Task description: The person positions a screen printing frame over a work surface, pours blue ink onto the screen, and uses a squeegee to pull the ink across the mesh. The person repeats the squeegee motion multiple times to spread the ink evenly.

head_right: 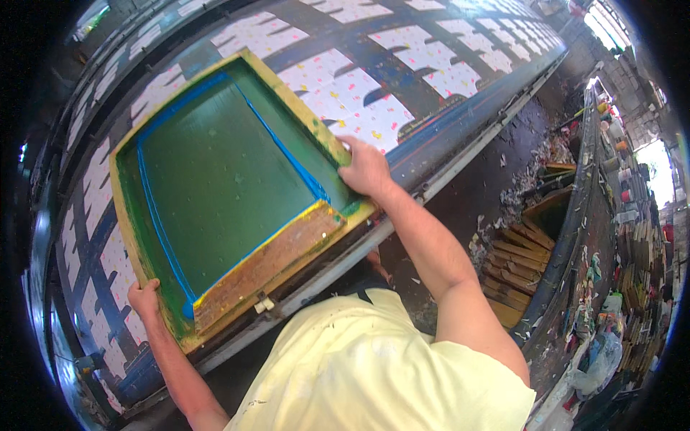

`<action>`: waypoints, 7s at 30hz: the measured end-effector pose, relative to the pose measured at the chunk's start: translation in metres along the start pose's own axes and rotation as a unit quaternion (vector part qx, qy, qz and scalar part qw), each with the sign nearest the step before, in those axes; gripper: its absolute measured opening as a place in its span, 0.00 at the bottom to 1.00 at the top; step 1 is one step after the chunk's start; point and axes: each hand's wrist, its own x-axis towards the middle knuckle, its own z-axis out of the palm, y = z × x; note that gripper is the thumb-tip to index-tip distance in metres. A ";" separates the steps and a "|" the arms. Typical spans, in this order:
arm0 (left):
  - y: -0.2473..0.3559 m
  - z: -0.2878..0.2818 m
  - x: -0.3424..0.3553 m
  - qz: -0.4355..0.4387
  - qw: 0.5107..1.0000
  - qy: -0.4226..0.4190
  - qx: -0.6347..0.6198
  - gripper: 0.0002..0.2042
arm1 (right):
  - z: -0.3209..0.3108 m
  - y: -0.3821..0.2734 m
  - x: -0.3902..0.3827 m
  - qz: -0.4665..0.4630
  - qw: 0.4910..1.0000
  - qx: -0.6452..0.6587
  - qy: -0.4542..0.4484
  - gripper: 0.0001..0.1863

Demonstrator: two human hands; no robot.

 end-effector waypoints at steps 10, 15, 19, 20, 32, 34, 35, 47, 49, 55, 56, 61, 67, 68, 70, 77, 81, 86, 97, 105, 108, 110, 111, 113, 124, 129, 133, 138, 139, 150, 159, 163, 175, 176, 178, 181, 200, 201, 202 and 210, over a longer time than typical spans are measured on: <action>0.171 0.156 -0.087 0.037 0.998 0.051 -0.008 0.19 | -0.113 0.144 0.102 0.044 0.999 -0.001 -0.004 0.38; 0.242 0.219 -0.141 0.042 0.997 0.060 -0.011 0.18 | -0.152 0.219 0.133 0.050 0.999 0.008 0.017 0.39; 0.273 0.251 -0.171 0.038 0.996 0.071 -0.029 0.18 | -0.167 0.266 0.149 0.041 0.996 0.068 0.032 0.39; 0.280 0.256 -0.177 0.058 0.995 0.078 -0.024 0.17 | -0.169 0.275 0.152 0.038 0.996 0.078 0.026 0.39; 0.328 0.280 -0.208 0.004 0.998 0.063 -0.031 0.16 | -0.200 0.311 0.155 0.036 0.985 0.166 0.009 0.40; 0.328 0.279 -0.208 0.009 0.998 0.063 -0.013 0.16 | -0.199 0.315 0.154 0.036 0.983 0.177 0.007 0.40; 0.324 0.277 -0.207 0.017 0.997 0.068 -0.025 0.16 | -0.196 0.314 0.152 0.032 0.983 0.179 0.011 0.40; 0.313 0.285 -0.198 -0.026 0.999 0.033 0.004 0.17 | -0.193 0.315 0.144 0.015 0.990 0.143 0.000 0.39; 0.310 0.283 -0.198 -0.017 0.999 0.031 0.019 0.18 | -0.195 0.315 0.140 0.023 0.989 0.148 -0.016 0.38; 0.299 0.278 -0.201 -0.054 0.994 0.012 -0.095 0.26 | -0.203 0.315 0.122 0.048 0.984 0.171 -0.028 0.38; 0.295 0.277 -0.200 -0.054 0.992 0.008 -0.111 0.27 | -0.202 0.313 0.118 0.054 0.984 0.167 -0.029 0.38; 0.295 0.274 -0.201 -0.071 0.966 -0.033 -0.246 0.32 | -0.201 0.312 0.112 0.050 0.982 0.177 -0.030 0.39; 0.298 0.271 -0.201 -0.113 0.948 -0.037 -0.296 0.36 | -0.200 0.307 0.109 0.030 0.983 0.179 -0.012 0.38; 0.297 0.271 -0.201 -0.106 0.949 -0.034 -0.295 0.36 | -0.200 0.306 0.107 0.036 0.986 0.163 -0.018 0.38; 0.295 0.270 -0.201 -0.099 0.946 -0.040 -0.307 0.36 | -0.200 0.303 0.105 0.032 0.987 0.154 -0.012 0.37; 0.289 0.268 -0.197 -0.093 0.945 -0.052 -0.309 0.36 | -0.198 0.307 0.102 -0.001 0.991 0.130 0.015 0.34; 0.288 0.268 -0.198 -0.094 0.945 -0.053 -0.309 0.37 | -0.196 0.312 0.100 -0.005 0.990 0.139 0.018 0.33; 0.284 0.268 -0.199 -0.093 0.950 -0.041 -0.296 0.36 | -0.200 0.299 0.102 0.003 0.993 0.114 0.019 0.33; 0.275 0.268 -0.179 0.089 0.992 0.048 -0.077 0.38 | -0.197 0.162 0.036 -0.398 0.893 0.031 -0.209 0.26; 0.269 0.294 -0.169 0.188 0.975 0.082 -0.085 0.32 | -0.162 0.135 0.023 -0.451 0.871 -0.098 -0.169 0.25; 0.267 0.298 -0.171 0.208 0.972 0.102 -0.038 0.31 | -0.149 0.107 0.027 -0.444 0.863 -0.133 -0.199 0.25; 0.271 0.299 -0.173 0.200 0.974 0.107 -0.031 0.31 | -0.145 0.087 0.034 -0.434 0.854 -0.163 -0.235 0.24; 0.274 0.298 -0.174 0.200 0.973 0.107 -0.040 0.30 | -0.147 0.080 0.037 -0.424 0.862 -0.162 -0.227 0.24; 0.280 0.296 -0.174 0.191 0.976 0.099 -0.047 0.29 | -0.154 0.073 0.041 -0.387 0.871 -0.173 -0.248 0.24; 0.289 0.297 -0.176 0.206 0.972 0.110 -0.019 0.28 | -0.133 0.108 0.005 -0.418 0.887 -0.160 -0.115 0.30; 0.295 0.296 -0.177 0.217 0.971 0.103 0.012 0.28 | -0.108 0.107 0.058 -0.447 0.879 -0.148 -0.073 0.34; 0.302 0.294 -0.179 0.218 0.970 0.103 0.022 0.27 | -0.078 0.089 0.138 -0.449 0.877 -0.161 -0.062 0.34; 0.311 0.293 -0.181 0.212 0.970 0.102 0.063 0.28 | -0.042 0.059 0.258 -0.454 0.873 -0.165 -0.065 0.30; 0.312 0.293 -0.181 0.218 0.969 0.102 0.059 0.28 | -0.033 0.051 0.282 -0.467 0.869 -0.154 -0.060 0.29; 0.329 0.288 -0.185 0.194 0.971 0.116 0.076 0.26 | 0.035 -0.032 0.512 -0.453 0.863 -0.215 -0.064 0.31; 0.334 0.290 -0.187 0.185 0.973 0.115 0.077 0.24 | 0.040 -0.040 0.550 -0.441 0.858 -0.231 -0.127 0.31; 0.336 0.290 -0.187 0.199 0.970 0.123 0.070 0.24 | 0.017 -0.034 0.520 -0.415 0.865 -0.204 -0.192 0.27; 0.322 0.303 -0.186 0.233 0.961 0.137 0.058 0.26 | -0.086 0.046 0.249 -0.478 0.827 -0.207 -0.211 0.21; 0.320 0.305 -0.186 0.233 0.961 0.139 0.056 0.27 | -0.096 0.053 0.224 -0.479 0.828 -0.198 -0.215 0.22; 0.319 0.310 -0.184 0.229 0.961 0.151 0.044 0.29 | -0.112 0.066 0.177 -0.469 0.832 -0.199 -0.220 0.22; 0.324 0.315 -0.178 0.196 0.970 0.133 0.047 0.34 | -0.131 0.083 0.114 -0.464 0.834 -0.206 -0.215 0.21; 0.383 0.332 -0.160 -0.008 0.976 0.173 0.135 0.25 | -0.200 0.190 0.088 -0.480 0.844 -0.001 -0.241 0.25; 0.384 0.334 -0.160 -0.010 0.974 0.178 0.136 0.25 | -0.210 0.207 0.105 -0.466 0.851 0.019 -0.240 0.24; 0.386 0.335 -0.161 -0.015 0.973 0.181 0.143 0.25 | -0.218 0.226 0.124 -0.441 0.876 0.049 -0.190 0.22; 0.407 0.336 -0.162 -0.062 0.966 0.172 0.182 0.25 | -0.233 0.325 0.237 -0.187 0.974 -0.107 -0.062 0.43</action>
